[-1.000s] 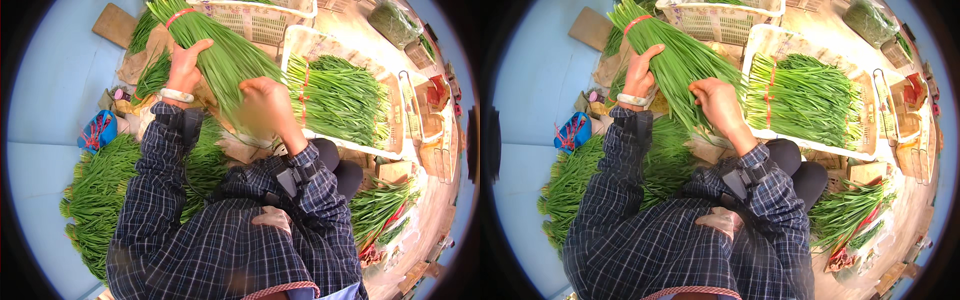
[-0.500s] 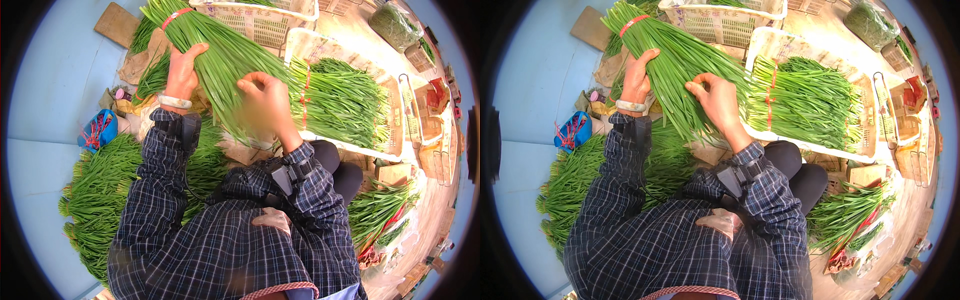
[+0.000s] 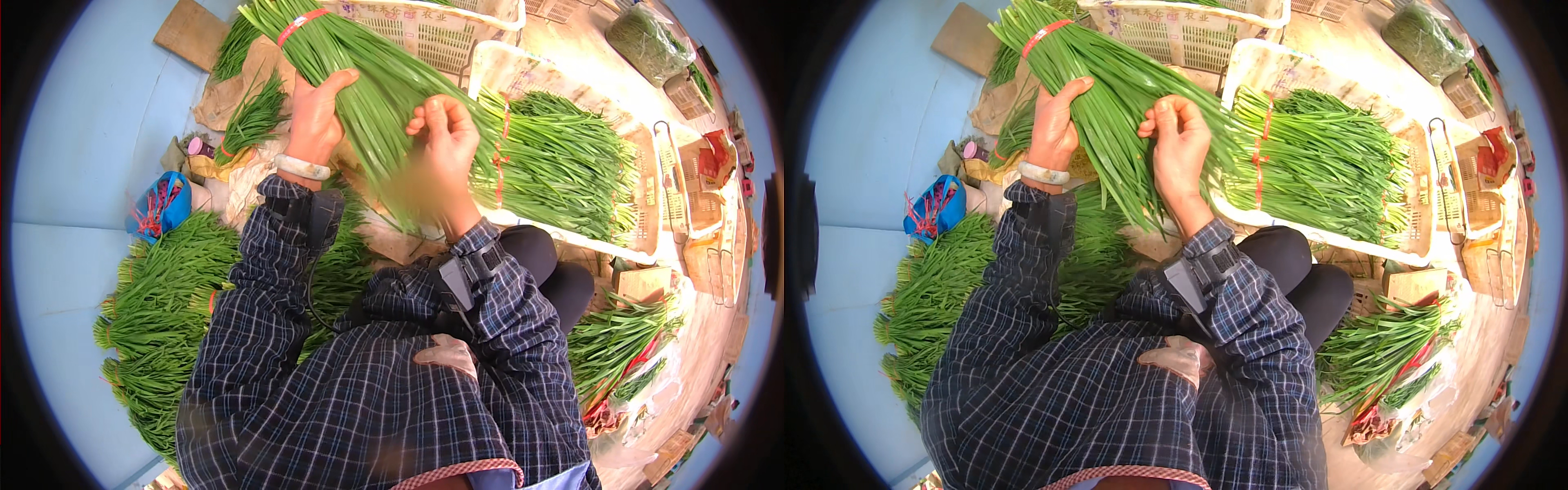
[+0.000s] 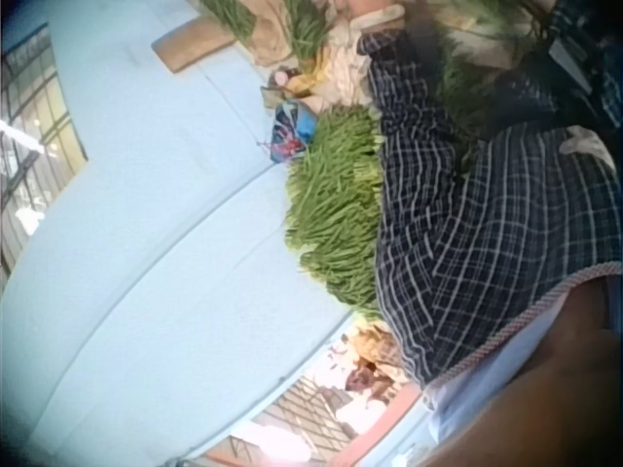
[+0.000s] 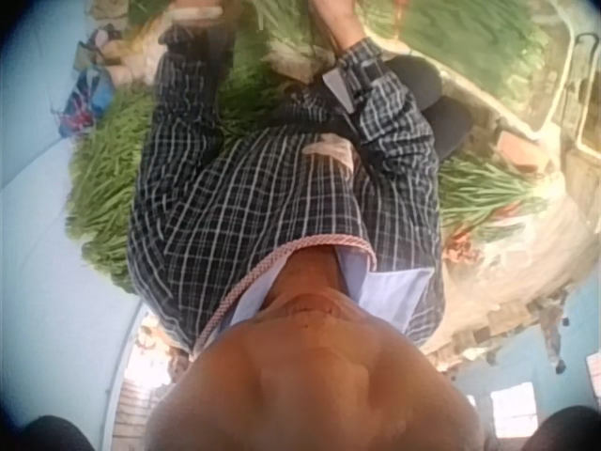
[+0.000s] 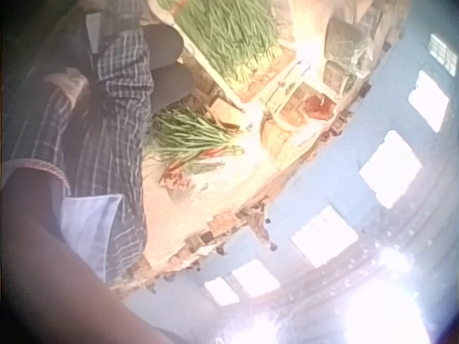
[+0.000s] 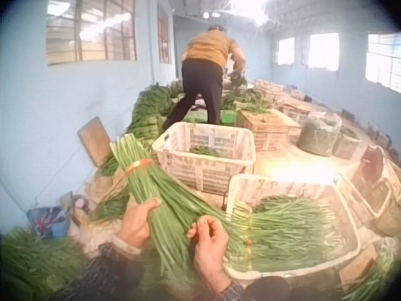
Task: Bundling and tying green vegetables with red bands.
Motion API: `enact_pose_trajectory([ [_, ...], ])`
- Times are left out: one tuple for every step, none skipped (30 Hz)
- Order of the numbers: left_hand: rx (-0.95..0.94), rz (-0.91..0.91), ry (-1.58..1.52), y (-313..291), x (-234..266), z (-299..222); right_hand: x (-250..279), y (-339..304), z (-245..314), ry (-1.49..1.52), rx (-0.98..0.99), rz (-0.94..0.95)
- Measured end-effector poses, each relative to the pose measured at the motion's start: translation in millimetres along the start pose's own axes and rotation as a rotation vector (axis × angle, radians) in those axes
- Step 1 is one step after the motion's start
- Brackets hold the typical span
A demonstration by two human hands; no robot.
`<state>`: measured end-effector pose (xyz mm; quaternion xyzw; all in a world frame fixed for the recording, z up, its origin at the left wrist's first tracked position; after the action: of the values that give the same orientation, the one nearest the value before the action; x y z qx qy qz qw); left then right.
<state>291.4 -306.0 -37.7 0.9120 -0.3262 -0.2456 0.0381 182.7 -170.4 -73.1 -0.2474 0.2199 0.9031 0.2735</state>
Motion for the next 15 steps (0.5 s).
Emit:
enact_pose_trajectory([
  [0.002,0.000,-0.003,1,1,2,3,0,4,-0.018,0.054,-0.032],
  [-0.003,-0.009,-0.023,2,2,3,7,2,6,-0.005,0.045,-0.037],
  [-0.010,-0.015,-0.043,5,4,4,9,1,13,-0.006,0.047,-0.039],
  [-0.012,-0.019,-0.040,4,10,2,3,-3,22,-0.074,0.030,0.089],
  [-0.009,-0.042,-0.057,3,17,-1,-4,-8,32,-0.142,0.014,0.217],
  [-0.008,-0.060,-0.079,3,18,-4,-5,-14,45,-0.197,-0.041,0.285],
  [-0.004,-0.063,-0.079,3,22,-1,1,-17,50,-0.196,-0.046,0.284],
  [0.010,-0.068,-0.084,5,26,1,3,-19,52,-0.513,-0.074,0.391],
  [0.022,-0.067,-0.089,8,28,0,2,-20,53,-0.831,-0.098,0.493],
  [0.026,-0.081,-0.102,9,31,0,-1,-20,52,-1.013,0.052,0.539],
  [0.027,-0.081,-0.100,8,33,2,-3,-22,49,-1.011,0.052,0.538],
  [0.019,-0.094,-0.103,8,31,1,-5,-22,48,-1.053,0.036,0.512],
  [0.011,-0.107,-0.106,8,29,0,-7,-22,47,-1.094,0.021,0.486],
  [0.009,-0.104,-0.106,10,27,-2,-10,-20,46,-1.125,0.080,0.435],
  [0.009,-0.096,-0.103,9,28,-2,-14,-20,43,-1.122,0.081,0.436],
])
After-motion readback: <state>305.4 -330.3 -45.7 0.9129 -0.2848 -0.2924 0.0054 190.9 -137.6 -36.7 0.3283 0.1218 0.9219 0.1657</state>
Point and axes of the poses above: each hand's wrist, its own y-axis towards the middle knuckle, its own x-axis out of the back of the hand, z = x × y, the point moved 3 cm from there along y, towards the middle knuckle, and after that the axes turned 13 degrees about z, right-handed, at the moved point
